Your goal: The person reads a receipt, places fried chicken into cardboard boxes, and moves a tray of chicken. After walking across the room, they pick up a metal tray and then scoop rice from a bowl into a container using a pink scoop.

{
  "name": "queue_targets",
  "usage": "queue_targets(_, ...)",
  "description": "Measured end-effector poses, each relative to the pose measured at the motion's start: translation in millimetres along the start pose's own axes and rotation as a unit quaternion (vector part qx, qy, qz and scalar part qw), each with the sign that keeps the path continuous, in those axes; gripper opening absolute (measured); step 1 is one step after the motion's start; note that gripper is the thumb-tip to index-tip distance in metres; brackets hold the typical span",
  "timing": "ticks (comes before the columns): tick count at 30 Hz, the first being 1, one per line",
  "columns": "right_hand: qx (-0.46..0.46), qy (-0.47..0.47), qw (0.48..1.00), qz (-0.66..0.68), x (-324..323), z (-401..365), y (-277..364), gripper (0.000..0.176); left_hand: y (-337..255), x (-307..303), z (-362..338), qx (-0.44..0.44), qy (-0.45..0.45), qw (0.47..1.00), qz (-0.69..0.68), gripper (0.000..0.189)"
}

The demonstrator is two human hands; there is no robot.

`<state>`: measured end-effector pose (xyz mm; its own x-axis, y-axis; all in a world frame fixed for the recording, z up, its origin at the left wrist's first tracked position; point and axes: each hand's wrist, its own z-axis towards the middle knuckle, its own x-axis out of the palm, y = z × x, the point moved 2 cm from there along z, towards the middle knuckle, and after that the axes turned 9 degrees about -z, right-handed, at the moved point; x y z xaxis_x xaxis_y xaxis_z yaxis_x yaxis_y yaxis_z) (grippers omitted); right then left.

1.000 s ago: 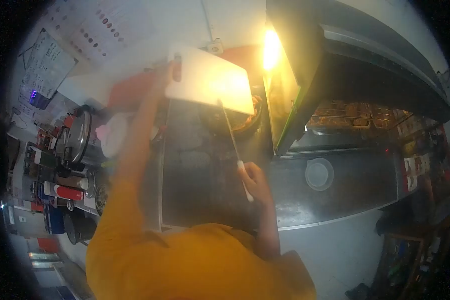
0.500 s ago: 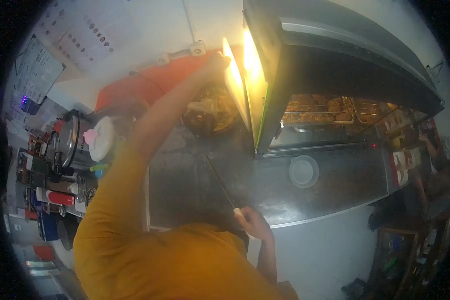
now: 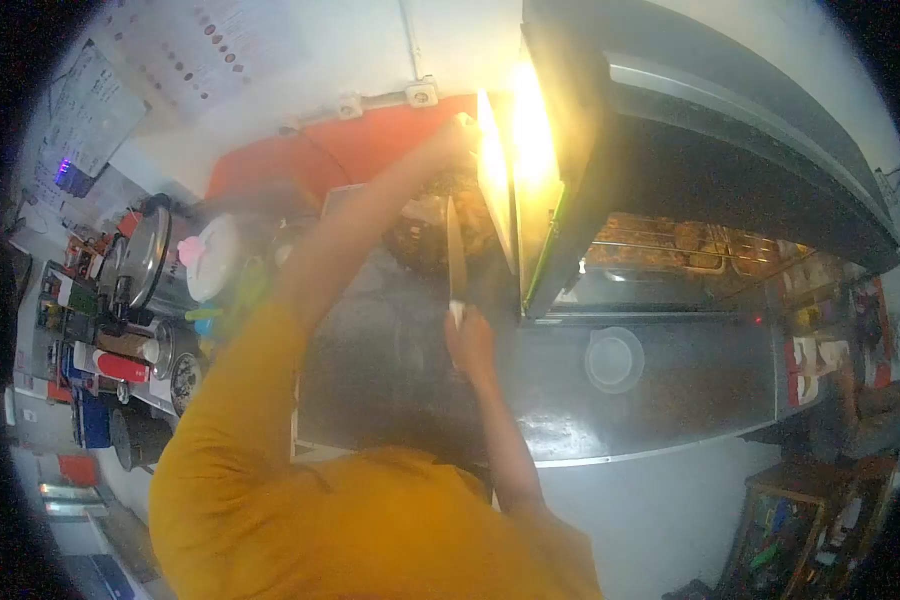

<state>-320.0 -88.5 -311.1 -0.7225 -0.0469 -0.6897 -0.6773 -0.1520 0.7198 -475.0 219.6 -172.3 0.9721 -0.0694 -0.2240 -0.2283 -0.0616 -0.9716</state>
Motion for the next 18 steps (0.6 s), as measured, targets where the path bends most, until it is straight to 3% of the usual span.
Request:
queue_targets(1, -0.014, -0.014, 1.0, -0.001, 14.2, 26.2, 3.3, 0.035, -4.7, -4.1, -8.5, -0.002, -0.002, 1.0, 0.003, 0.033)
queue_targets(3, -0.016, -0.042, 0.999, -0.014, 32.4, 75.1, 16.6, 0.037, -19.4, -5.1, -44.5, 0.075, -0.009, 0.997, 0.033, 0.04)
queue_targets(4, -0.007, -0.057, 0.998, -0.025, 36.7, 98.2, 24.1, 0.039, -12.5, -9.2, -54.7, 0.035, -0.042, 0.995, -0.084, 0.042)
queue_targets(6, 0.003, -0.065, 0.994, -0.09, 66.5, 141.8, 12.6, 0.04, -36.8, -11.7, -105.4, -0.049, -0.114, 0.983, -0.134, 0.039)
queue_targets(8, 0.009, -0.073, 0.985, -0.153, 77.2, 158.9, 11.9, 0.041, -22.3, -24.1, -152.9, -0.035, -0.134, 0.98, -0.145, 0.038)
queue_targets(10, 0.012, 0.039, 0.983, -0.18, 71.4, 169.8, 16.0, 0.04, 22.4, -45.2, -193.2, -0.057, -0.14, 0.977, -0.151, 0.036)
queue_targets(14, 0.02, -0.022, 0.979, -0.204, 42.3, 128.1, 37.8, 0.039, 124.0, -60.2, -302.4, -0.147, -0.198, 0.947, -0.207, 0.035)
queue_targets(16, -0.041, -0.053, 0.992, -0.103, 29.3, 89.5, 41.7, 0.041, 156.7, -36.1, -354.6, -0.095, -0.224, 0.959, -0.143, 0.038)
queue_targets(17, 0.009, 0.04, 0.997, 0.059, 32.9, 71.4, 35.9, 0.043, 133.3, -10.4, -379.7, -0.054, -0.248, 0.967, -0.02, 0.043)
queue_targets(18, 0.061, 0.124, 0.965, 0.221, 37.0, 49.5, 31.7, 0.045, 94.5, 21.5, -403.8, -0.009, -0.263, 0.959, 0.102, 0.047)
